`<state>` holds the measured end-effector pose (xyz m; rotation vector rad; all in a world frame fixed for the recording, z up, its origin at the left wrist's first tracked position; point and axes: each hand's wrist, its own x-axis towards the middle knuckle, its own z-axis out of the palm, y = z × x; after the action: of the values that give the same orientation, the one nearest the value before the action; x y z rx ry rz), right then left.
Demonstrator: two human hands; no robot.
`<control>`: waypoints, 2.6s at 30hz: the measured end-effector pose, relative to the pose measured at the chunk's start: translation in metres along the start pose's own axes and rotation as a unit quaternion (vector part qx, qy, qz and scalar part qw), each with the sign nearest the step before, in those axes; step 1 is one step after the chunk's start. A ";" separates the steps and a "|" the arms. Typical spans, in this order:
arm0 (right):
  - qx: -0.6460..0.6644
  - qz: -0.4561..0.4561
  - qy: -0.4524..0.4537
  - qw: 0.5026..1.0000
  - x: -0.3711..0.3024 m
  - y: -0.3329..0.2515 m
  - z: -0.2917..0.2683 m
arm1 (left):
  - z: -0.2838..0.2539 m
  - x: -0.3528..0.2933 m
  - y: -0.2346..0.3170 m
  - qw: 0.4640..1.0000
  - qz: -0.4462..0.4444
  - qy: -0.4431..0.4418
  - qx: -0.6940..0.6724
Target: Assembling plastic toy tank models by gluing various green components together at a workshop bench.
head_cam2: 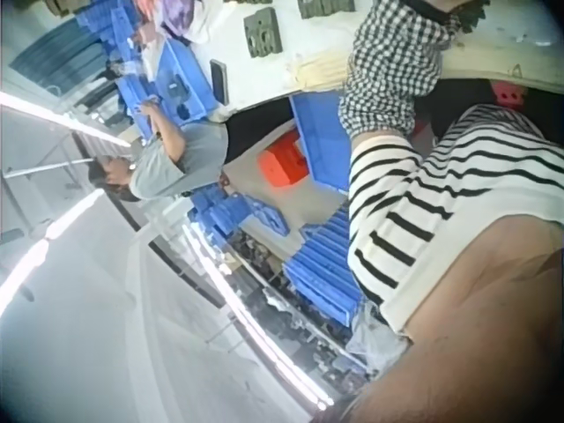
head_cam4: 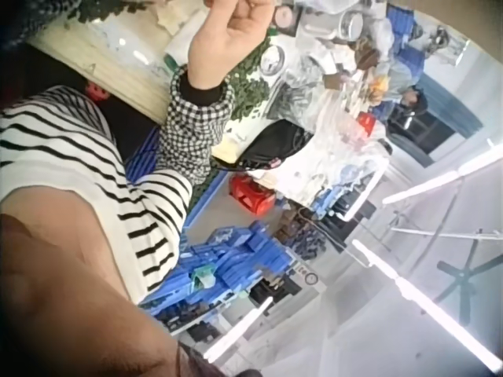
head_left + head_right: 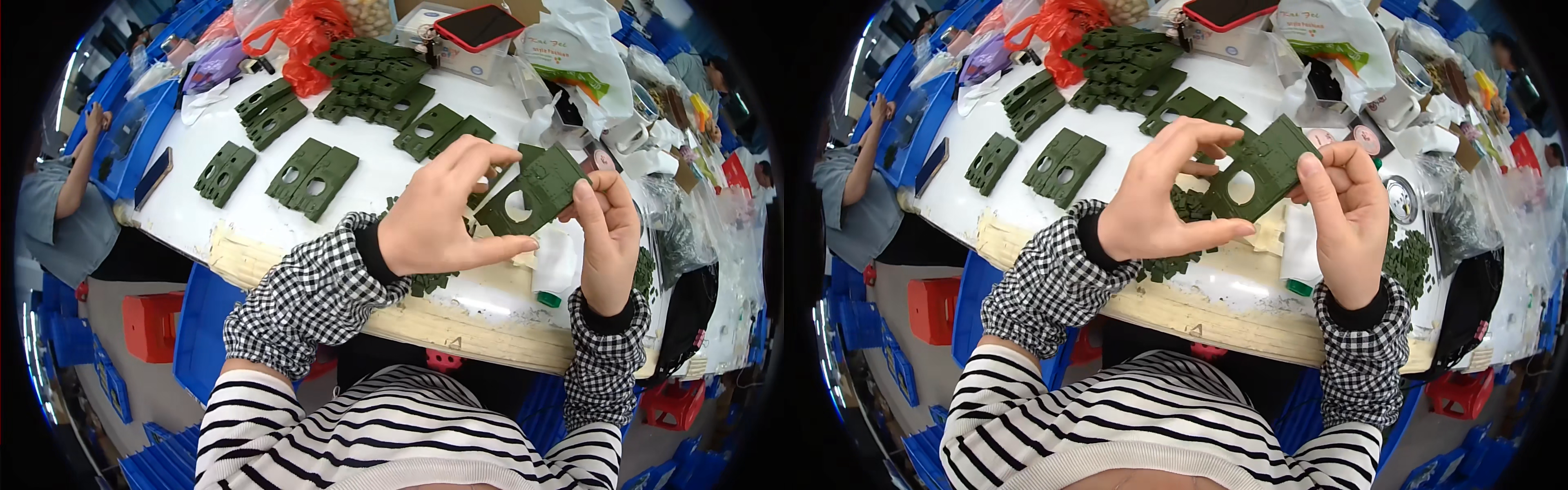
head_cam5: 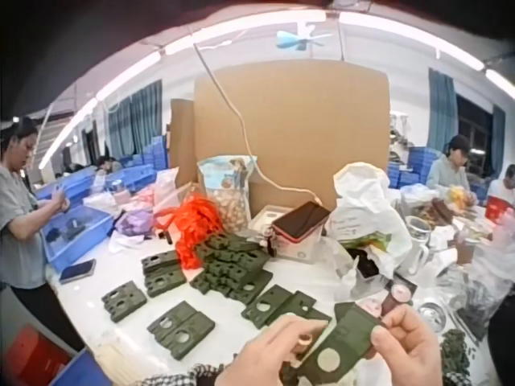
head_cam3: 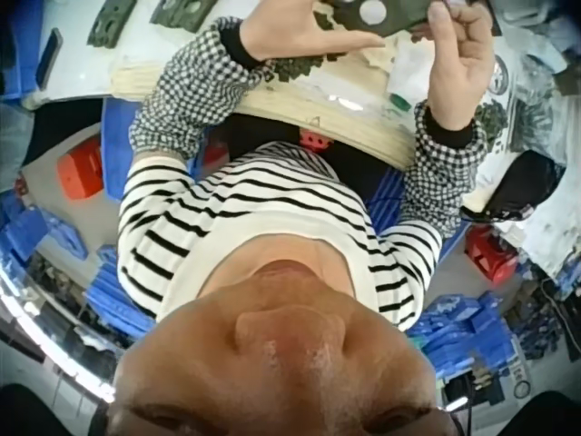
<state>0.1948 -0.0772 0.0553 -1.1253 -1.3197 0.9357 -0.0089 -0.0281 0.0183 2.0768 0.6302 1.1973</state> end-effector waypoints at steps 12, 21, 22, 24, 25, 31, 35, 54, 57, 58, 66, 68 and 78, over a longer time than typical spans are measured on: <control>-0.013 -0.022 -0.037 0.999 -0.005 0.000 0.005 | -0.063 -0.035 0.004 0.964 -0.084 0.061 0.244; -0.039 -0.019 -0.063 0.997 -0.006 0.002 0.006 | -0.075 -0.074 -0.005 0.900 -0.241 0.007 0.362; -0.042 -0.021 -0.064 0.997 -0.007 0.003 0.006 | -0.074 -0.076 -0.006 0.898 -0.241 0.012 0.368; -0.046 -0.021 -0.068 0.996 -0.008 0.002 0.006 | -0.073 -0.079 -0.010 0.894 -0.237 0.020 0.380; -0.048 -0.021 -0.069 0.996 -0.008 0.002 0.006 | -0.072 -0.080 -0.012 0.892 -0.228 0.022 0.391; -0.049 -0.020 -0.070 0.996 -0.007 0.002 0.007 | -0.071 -0.091 -0.017 0.867 -0.189 0.029 0.459; -0.053 -0.025 -0.073 0.996 -0.007 0.003 0.006 | -0.076 -0.096 -0.022 0.870 -0.152 0.052 0.467; -0.058 -0.035 -0.092 0.993 -0.006 0.008 0.004 | -0.119 -0.075 -0.053 0.789 -0.371 -0.100 0.480; -0.062 -0.036 -0.091 0.993 -0.007 0.012 0.002 | -0.126 -0.077 -0.052 0.776 -0.318 -0.102 0.535; -0.066 -0.039 -0.092 0.993 -0.007 0.012 0.001 | -0.126 -0.077 -0.053 0.777 -0.325 -0.096 0.530; -0.077 -0.047 -0.102 0.991 -0.006 0.019 0.004 | -0.117 -0.082 -0.052 0.742 -0.298 -0.030 0.600; -0.101 -0.054 -0.102 0.988 -0.004 0.018 0.001 | -0.136 -0.096 -0.038 0.787 -0.312 -0.002 0.533; -0.163 -0.100 -0.082 0.978 -0.008 0.018 -0.007 | -0.221 -0.270 0.099 0.711 -0.417 0.104 0.556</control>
<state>0.2026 -0.0811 0.0365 -1.1520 -1.7339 0.6895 -0.3217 -0.2126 0.0202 1.9287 2.5519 0.4449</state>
